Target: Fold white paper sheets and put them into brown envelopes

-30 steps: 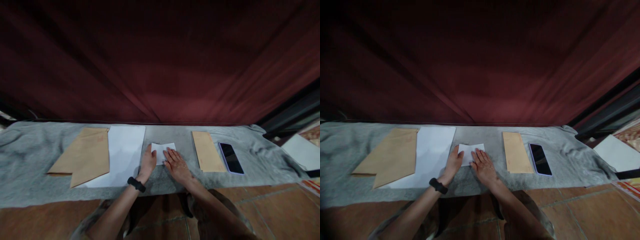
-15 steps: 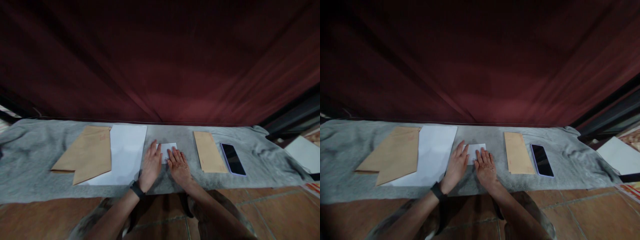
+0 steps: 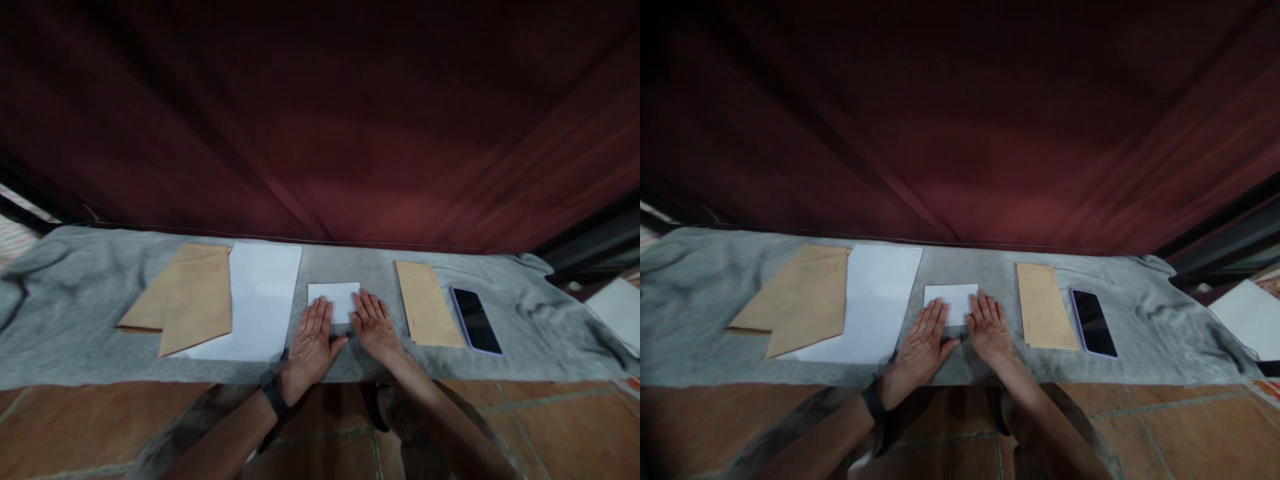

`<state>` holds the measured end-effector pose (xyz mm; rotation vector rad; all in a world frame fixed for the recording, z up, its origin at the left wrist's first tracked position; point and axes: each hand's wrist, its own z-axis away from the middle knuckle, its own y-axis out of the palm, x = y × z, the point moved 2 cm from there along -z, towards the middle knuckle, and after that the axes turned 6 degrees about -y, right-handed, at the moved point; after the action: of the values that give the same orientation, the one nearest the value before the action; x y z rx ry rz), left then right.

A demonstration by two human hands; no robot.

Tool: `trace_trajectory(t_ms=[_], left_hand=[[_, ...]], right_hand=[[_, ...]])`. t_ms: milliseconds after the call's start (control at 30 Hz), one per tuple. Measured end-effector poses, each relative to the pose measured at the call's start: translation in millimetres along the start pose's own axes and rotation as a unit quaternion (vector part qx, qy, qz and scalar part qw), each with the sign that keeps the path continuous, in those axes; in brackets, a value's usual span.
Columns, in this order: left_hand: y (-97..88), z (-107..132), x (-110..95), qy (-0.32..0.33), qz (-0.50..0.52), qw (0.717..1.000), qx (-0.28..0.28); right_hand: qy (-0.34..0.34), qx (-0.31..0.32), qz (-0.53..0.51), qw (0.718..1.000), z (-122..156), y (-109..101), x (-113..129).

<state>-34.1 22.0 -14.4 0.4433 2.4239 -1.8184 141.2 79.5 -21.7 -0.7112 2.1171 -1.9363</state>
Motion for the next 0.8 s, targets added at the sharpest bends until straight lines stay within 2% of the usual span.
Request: trace_trajectory(t_ms=[167,267,333,400,467,533,667,800], left_hand=[[-5.4,7.1,5.8,-0.009,-0.008,1.0,0.002],[-5.8,8.5,8.1,-0.006,-0.012,1.0,0.004],[-5.1,7.9,8.5,-0.001,-0.012,1.0,0.007],[-4.1,6.7,8.9,0.003,-0.011,1.0,0.009],[-3.5,5.4,9.9,0.009,-0.01,1.0,0.012],[-3.5,4.2,12.1,0.015,-0.009,1.0,0.015],[-6.0,2.8,16.1,0.033,-0.011,0.999,0.014],[-9.9,0.2,10.7,0.011,-0.04,0.999,0.009]], right_hand=[[0.025,0.013,0.009,1.0,3.0,-6.3,-14.9],[0.039,-0.007,-0.002,0.999,-0.8,-13.1,-18.5],[0.015,-0.03,-0.023,0.999,-7.4,-17.7,-13.6],[-0.042,-0.038,-0.052,0.997,-15.8,-20.1,-2.5],[-0.108,-0.026,-0.073,0.991,-23.5,-19.3,10.7],[-0.146,-0.008,-0.076,0.986,-28.9,-15.7,20.4],[-0.128,0.008,-0.037,0.991,-32.6,-5.6,21.1],[-0.117,0.012,0.001,0.993,-31.3,1.1,14.5]])
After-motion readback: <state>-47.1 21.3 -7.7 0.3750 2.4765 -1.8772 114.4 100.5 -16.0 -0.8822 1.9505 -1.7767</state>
